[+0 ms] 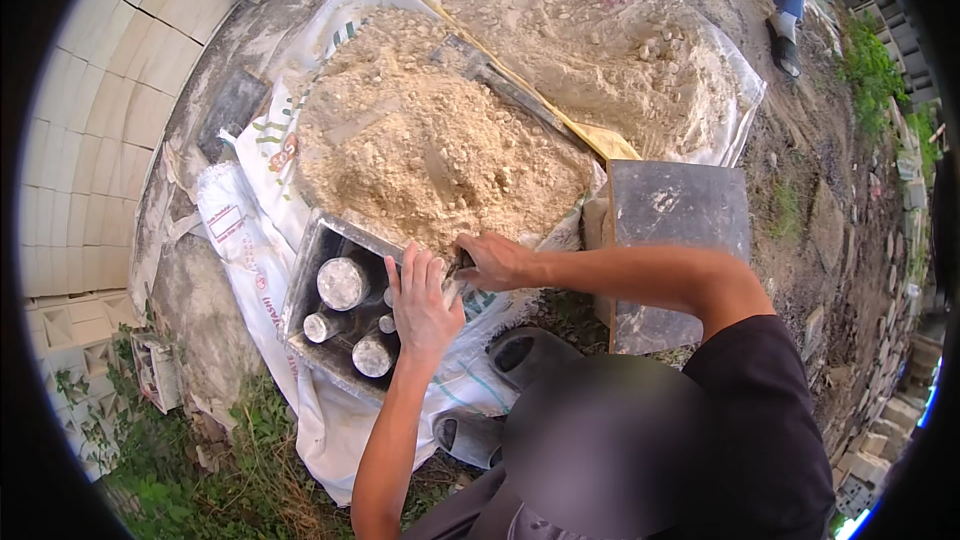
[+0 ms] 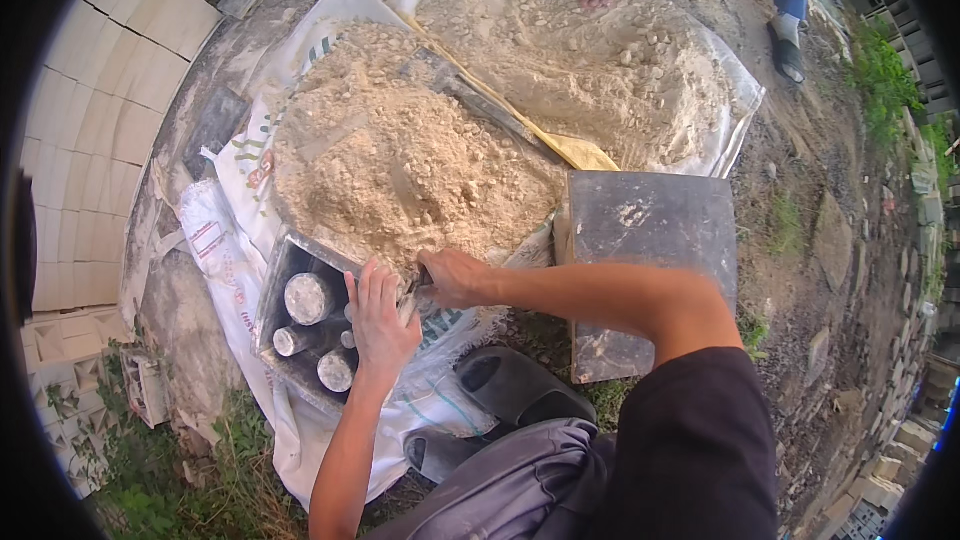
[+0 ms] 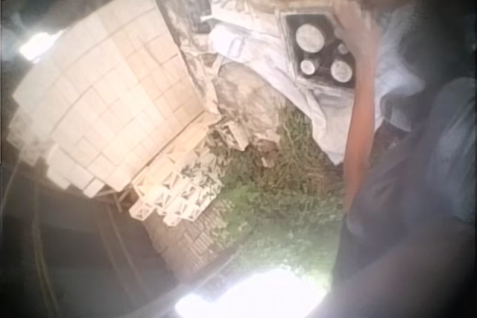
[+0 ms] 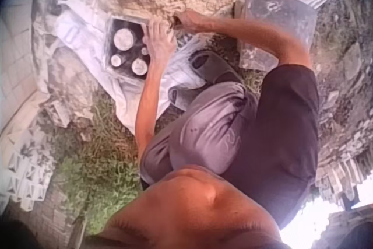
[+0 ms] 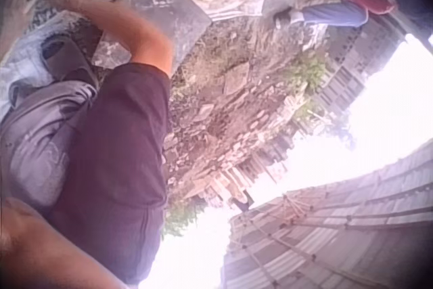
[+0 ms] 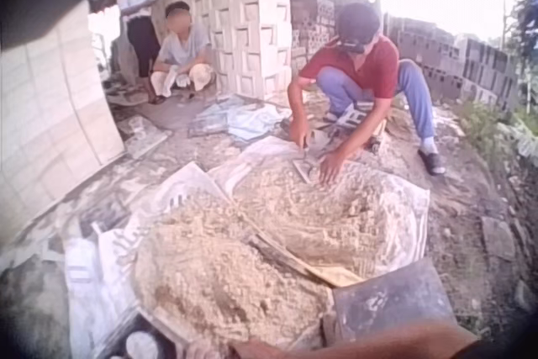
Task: The person cleans and clears debris from a metal mold containing cylindrical forms, then fits a large L-shaped frame over it and clears sand from the base area using their hands and a small scraper tool.
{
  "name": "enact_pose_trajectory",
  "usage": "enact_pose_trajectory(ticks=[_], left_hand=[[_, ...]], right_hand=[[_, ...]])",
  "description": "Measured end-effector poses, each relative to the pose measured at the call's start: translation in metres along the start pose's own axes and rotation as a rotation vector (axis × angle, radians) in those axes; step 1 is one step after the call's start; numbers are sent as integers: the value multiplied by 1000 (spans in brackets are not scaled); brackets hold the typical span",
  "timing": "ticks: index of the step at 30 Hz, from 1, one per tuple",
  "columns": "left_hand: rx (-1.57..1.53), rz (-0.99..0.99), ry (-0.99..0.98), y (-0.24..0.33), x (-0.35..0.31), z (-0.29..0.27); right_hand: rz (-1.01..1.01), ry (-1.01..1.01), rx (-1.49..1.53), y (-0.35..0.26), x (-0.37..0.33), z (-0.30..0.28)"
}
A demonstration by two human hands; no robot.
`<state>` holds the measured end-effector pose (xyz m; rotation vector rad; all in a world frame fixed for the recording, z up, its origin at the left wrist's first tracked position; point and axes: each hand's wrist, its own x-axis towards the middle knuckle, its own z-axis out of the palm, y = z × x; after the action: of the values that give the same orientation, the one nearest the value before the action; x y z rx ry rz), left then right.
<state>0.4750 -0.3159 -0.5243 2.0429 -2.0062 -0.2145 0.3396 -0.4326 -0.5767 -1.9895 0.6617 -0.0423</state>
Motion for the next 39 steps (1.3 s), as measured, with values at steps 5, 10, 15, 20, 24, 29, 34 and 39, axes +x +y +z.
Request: enact_pose_trajectory(ticks=[5,10,15,20,24,29,34,39], left_hand=[[-59,-11,31,-2,0,4],[-77,-3,43,6,3,8],[11,-45,33,4,-2,4],[-150,-23,110,2,5,10],[-167,-6,174,2,5,9],[-196,-1,131,-2,5,3],[-115,77,-15,-9,-11,-17],[-82,93,-25,-11,-13,-12]], right_hand=[[-31,32,42,3,-6,13],[-171,20,-38,28,-3,7],[-48,-28,-52,-6,-11,6],[107,181,22,-7,-32,42],[175,194,84,-18,-39,62],[123,323,140,-9,-37,73],[236,404,472,-11,-43,68],[488,368,703,-22,-35,62]])
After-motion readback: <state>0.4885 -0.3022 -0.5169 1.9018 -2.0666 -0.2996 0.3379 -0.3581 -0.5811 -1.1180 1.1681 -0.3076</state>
